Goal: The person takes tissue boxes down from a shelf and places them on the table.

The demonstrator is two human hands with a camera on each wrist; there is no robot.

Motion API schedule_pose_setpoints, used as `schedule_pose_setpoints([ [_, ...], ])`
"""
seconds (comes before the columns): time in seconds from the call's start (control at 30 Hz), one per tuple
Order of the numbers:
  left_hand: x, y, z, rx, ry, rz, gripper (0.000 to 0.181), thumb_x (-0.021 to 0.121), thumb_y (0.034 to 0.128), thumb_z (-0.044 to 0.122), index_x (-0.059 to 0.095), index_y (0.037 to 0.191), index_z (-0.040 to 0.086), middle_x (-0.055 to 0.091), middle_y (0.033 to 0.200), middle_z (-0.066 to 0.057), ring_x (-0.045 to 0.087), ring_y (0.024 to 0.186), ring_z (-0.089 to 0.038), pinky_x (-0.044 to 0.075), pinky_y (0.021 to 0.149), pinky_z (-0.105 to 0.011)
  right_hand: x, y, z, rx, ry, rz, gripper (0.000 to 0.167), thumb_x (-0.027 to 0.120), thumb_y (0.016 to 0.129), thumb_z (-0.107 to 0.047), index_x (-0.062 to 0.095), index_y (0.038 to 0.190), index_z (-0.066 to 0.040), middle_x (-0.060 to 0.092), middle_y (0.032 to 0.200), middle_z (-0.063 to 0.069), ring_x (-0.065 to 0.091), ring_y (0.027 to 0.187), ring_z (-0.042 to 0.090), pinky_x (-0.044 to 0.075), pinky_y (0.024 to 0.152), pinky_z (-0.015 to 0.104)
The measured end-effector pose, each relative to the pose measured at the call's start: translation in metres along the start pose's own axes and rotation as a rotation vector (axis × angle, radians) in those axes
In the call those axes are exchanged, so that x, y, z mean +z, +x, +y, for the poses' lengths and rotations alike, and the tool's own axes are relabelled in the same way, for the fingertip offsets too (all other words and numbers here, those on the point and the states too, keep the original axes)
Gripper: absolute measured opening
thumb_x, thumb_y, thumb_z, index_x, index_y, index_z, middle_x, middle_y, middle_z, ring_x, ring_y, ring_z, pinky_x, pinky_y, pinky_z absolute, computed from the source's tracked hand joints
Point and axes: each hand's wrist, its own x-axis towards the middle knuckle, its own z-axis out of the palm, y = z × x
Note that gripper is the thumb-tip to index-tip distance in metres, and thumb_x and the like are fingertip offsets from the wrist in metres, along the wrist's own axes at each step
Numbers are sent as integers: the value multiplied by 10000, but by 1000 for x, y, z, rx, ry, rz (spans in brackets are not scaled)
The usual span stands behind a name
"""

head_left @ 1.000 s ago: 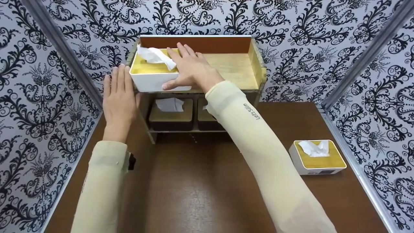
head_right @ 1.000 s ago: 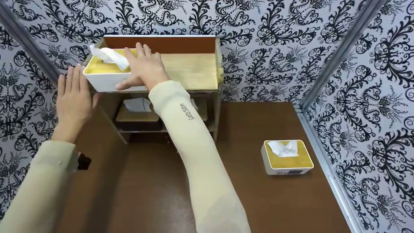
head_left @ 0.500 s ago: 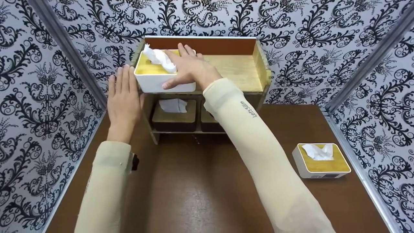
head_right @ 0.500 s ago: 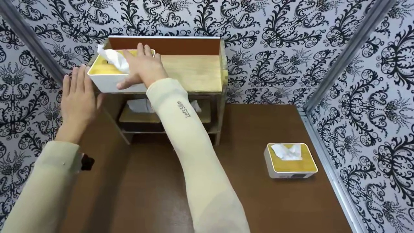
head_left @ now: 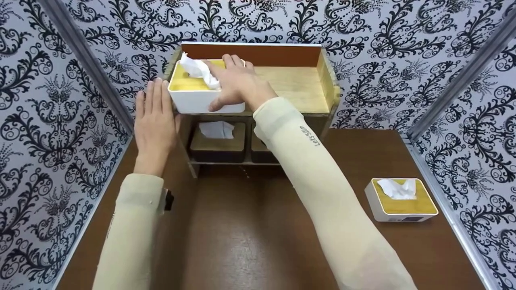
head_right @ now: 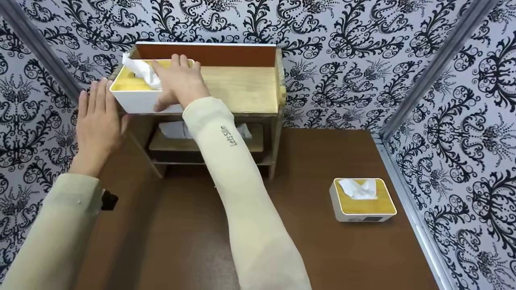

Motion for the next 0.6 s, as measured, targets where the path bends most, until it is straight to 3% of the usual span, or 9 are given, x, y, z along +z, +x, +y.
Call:
schedule_pose_setpoints([
  [0.13,1,0,0,-2,-3,-16,791,520,982,344,78,1567,44,98,1651,-133,102,1532,-295,13,1270,-420,1,0,0,-1,-21,-5,1195,680,713,-719,-133,1532,-408,-52,1644,171,-22,1526,339,-52,1244,525],
  [0.23,1,0,0,-2,-4,-24,797,517,983,352,68,1567,47,89,1653,-131,85,1535,-290,5,1270,-418,1,0,0,-7,-42,-3,1194,670,716,-725,-129,1539,-392,-30,1638,195,-3,1521,356,-62,1251,492],
  [0.43,1,1,0,-1,4,-41,801,504,988,357,45,1569,51,71,1655,-128,64,1537,-286,-5,1269,-417,1,-1,0,-11,-46,22,1183,690,701,-714,-82,1545,-411,117,1598,200,105,1489,357,17,1259,473],
  [0.6,0,1,0,-3,-3,-21,801,537,974,328,78,1567,47,109,1650,-138,90,1534,-291,44,1270,-434,3,-1,0,-23,-49,68,1149,715,683,-694,15,1554,-424,300,1454,138,253,1361,298,135,1225,463],
])
